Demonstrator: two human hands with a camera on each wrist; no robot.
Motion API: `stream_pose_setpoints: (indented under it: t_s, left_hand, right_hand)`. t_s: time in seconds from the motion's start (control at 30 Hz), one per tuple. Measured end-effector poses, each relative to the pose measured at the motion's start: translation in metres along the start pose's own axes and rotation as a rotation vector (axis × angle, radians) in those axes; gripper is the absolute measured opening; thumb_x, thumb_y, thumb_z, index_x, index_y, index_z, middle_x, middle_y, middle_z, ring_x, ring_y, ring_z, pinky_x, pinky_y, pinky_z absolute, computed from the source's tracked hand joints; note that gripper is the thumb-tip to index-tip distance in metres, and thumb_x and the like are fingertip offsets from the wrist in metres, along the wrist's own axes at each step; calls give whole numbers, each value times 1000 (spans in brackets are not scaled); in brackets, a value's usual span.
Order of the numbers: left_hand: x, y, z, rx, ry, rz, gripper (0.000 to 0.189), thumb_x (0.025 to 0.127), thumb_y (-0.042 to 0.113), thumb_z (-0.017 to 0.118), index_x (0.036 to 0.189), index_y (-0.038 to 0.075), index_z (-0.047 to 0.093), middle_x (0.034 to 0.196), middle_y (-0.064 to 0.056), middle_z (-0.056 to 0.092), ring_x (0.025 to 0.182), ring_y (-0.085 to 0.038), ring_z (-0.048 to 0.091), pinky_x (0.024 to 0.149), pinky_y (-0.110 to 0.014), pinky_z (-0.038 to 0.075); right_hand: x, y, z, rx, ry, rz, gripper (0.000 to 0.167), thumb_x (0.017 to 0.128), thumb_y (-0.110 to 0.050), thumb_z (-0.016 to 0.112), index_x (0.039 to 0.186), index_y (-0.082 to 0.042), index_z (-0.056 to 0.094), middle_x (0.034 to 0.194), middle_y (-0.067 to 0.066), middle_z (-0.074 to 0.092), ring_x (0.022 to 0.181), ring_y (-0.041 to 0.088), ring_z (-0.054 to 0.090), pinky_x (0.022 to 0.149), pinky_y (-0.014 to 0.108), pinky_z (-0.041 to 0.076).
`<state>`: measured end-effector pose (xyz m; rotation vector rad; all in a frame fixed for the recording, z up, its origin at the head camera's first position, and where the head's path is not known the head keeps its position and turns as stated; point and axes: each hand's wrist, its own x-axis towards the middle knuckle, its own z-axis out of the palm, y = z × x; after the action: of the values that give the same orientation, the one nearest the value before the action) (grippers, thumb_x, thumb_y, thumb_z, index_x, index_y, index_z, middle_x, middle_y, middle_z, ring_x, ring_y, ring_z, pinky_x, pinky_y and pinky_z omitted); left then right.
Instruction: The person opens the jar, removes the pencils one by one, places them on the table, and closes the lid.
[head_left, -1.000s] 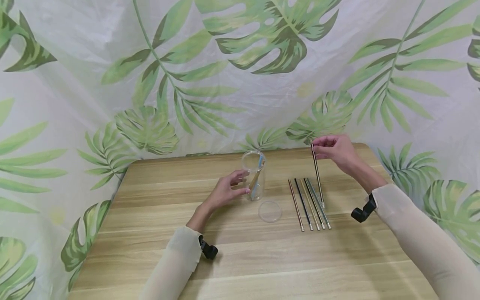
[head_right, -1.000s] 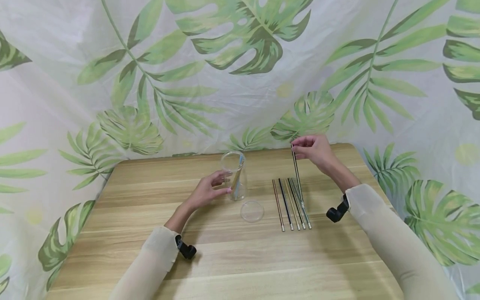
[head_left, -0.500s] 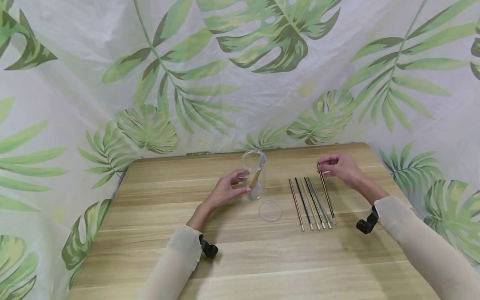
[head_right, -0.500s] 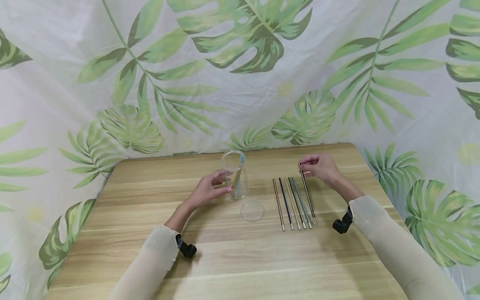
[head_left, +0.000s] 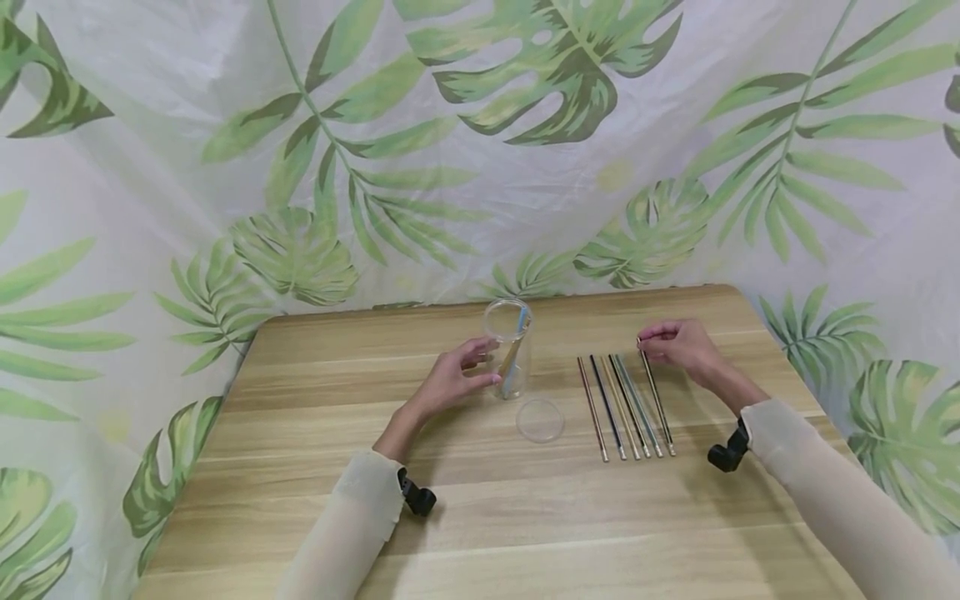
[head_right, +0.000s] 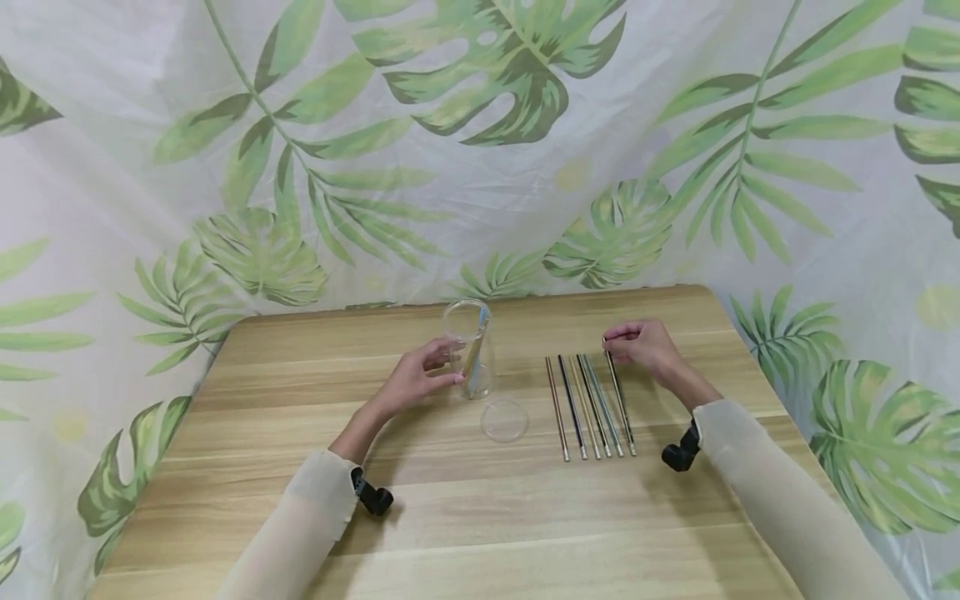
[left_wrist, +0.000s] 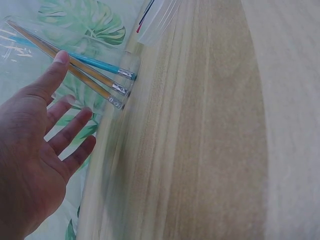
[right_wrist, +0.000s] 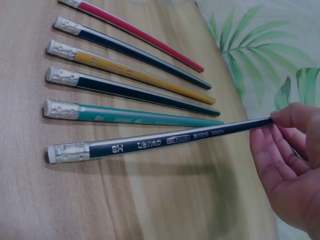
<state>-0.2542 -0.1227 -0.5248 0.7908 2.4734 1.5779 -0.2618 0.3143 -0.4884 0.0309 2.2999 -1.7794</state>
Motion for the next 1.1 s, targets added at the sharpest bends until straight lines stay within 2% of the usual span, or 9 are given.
stream_pose_setpoints:
  t_s: [0.27,0.47,0.7,0.87,1.1]
  left_hand:
    - [-1,0,0,-3,-2,4,66,93,17,84,151,7,55,151,-14,61,134,-35,63,115,-51,51]
    - [-1,0,1,8,0,-2,67,92,17,84,151,6,54,151,-14,61,134,-34,63,116,-49,50]
    - [-1,1,0,1,-7,0,68,92,17,85,151,5,54,151,-16,60,134,-36,63,116,-53,50]
    - [-1,0,-1,6,-10,0,67,92,17,85,151,6,54,152,-15,60,134,-35,63,116,-52,49]
    - [0,0,-1,10,-14,1,66,93,18,84,151,6,55,152,-17,60,135,-34,63,117,-50,49]
  right_hand:
    - [3,8,5,-40,15,15,41,98,-4,75,130,18,61,110,17,79,86,10,76,81,28,66]
    - [4,13,11,-45,45,24,41,96,-2,76,128,19,62,103,11,80,79,8,76,78,28,66]
    - [8,19,15,-58,81,24,33,96,0,76,122,18,66,102,17,80,73,7,74,69,23,65]
    - [10,21,19,-63,109,38,30,96,1,76,119,18,68,95,9,81,73,7,73,66,22,64]
    - [11,25,22,-71,103,49,28,96,-1,76,118,15,70,92,3,80,75,8,74,68,23,65]
